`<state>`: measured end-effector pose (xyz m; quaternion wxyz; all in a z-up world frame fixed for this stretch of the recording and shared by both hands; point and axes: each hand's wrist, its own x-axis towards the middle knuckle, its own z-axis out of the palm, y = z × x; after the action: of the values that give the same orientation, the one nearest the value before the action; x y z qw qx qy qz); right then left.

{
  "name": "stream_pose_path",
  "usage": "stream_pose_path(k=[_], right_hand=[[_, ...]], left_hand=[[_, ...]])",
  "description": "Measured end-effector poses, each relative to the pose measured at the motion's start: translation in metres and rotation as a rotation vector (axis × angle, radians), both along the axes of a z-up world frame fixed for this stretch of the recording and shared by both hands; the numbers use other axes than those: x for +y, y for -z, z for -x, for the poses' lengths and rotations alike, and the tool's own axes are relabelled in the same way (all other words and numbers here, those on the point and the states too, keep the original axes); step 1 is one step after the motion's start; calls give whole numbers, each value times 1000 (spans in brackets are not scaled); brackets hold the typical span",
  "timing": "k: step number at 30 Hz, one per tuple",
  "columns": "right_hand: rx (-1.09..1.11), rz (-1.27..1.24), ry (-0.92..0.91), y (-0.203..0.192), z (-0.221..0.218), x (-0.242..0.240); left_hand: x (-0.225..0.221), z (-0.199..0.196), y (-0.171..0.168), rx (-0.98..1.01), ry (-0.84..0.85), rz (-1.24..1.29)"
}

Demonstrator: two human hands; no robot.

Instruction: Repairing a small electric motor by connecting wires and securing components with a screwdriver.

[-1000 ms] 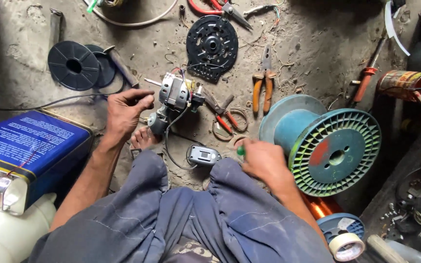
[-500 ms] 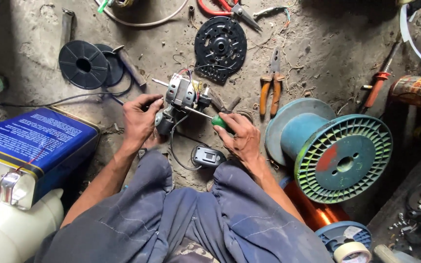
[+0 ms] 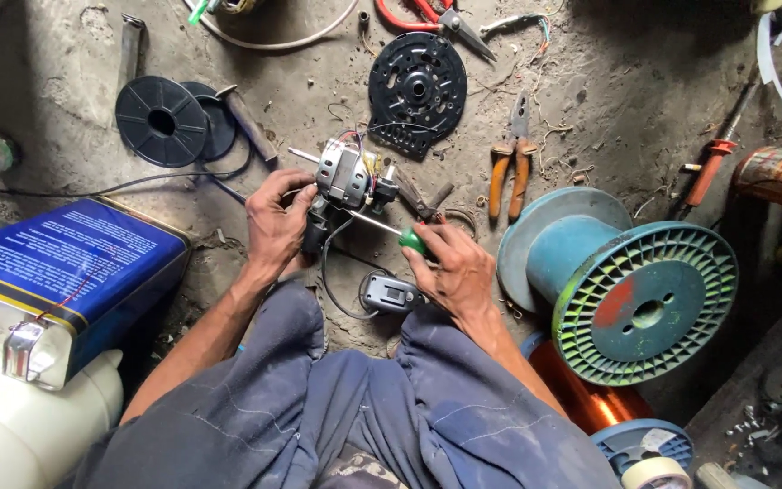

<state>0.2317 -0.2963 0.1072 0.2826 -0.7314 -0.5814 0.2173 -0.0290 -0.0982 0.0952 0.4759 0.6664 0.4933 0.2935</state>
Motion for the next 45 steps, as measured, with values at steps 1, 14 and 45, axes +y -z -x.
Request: stream_pose_path(k=[1,14,45], right_hand=[[2,0,-2,-9,-1,1],[131,104,142,0,-9,-1],[126,-287,57,62,4,16]], left_hand=[[1,0,-1,2,-2,0],[1,-1,0,-6,-12,45],[-12,-6,10,-78,-66,83]])
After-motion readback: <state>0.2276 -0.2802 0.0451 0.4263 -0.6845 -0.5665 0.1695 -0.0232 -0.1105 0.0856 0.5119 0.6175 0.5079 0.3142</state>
